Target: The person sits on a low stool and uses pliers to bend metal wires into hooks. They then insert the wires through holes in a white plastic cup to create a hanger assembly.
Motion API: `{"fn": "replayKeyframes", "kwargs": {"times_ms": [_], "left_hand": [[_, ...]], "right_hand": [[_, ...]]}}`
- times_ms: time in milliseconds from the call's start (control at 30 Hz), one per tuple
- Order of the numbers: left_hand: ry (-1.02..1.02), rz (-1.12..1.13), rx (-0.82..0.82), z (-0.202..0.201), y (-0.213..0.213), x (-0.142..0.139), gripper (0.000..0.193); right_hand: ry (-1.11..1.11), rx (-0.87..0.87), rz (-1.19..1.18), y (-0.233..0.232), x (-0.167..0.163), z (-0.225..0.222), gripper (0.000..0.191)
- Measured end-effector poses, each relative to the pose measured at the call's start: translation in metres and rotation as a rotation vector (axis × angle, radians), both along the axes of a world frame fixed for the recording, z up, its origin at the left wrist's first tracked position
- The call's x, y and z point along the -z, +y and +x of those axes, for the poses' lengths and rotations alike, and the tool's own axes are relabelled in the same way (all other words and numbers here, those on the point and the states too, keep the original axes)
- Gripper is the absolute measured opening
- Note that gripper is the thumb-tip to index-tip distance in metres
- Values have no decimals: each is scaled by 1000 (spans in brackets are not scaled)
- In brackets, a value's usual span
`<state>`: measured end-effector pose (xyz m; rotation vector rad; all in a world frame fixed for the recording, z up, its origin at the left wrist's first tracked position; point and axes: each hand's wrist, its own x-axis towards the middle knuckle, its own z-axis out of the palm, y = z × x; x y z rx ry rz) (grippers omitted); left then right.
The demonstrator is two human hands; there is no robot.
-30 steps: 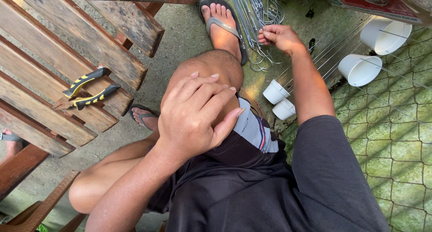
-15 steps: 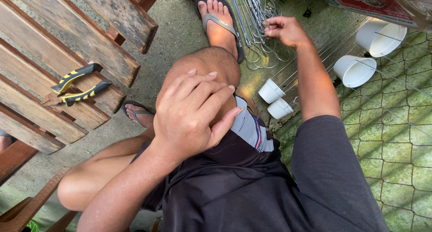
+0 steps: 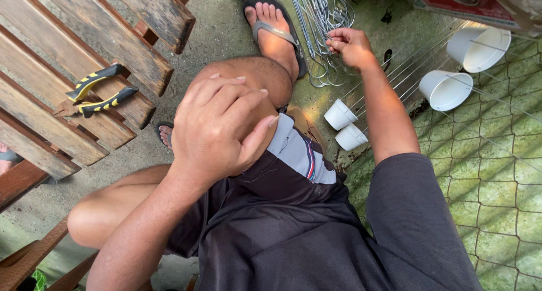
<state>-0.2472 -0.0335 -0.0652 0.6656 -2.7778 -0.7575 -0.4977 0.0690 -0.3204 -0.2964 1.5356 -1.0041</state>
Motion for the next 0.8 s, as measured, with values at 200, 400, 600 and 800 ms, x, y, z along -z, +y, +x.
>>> {"fn": "replayKeyframes", "kwargs": {"times_ms": [200, 400, 600, 800], "left_hand": [[9, -12, -41, 14, 3, -1, 26], [10, -17, -55, 14, 0, 4, 27], [-21, -8, -50, 8, -3, 7, 28], [-21, 6, -37, 7, -7, 18, 27]], "right_hand": [[2, -1, 56, -7, -16, -2, 24], [104, -76, 63, -16, -9, -6, 19], [161, -137, -7, -32, 19, -8, 27], [277, -306, 48, -53, 35, -5, 26]]}}
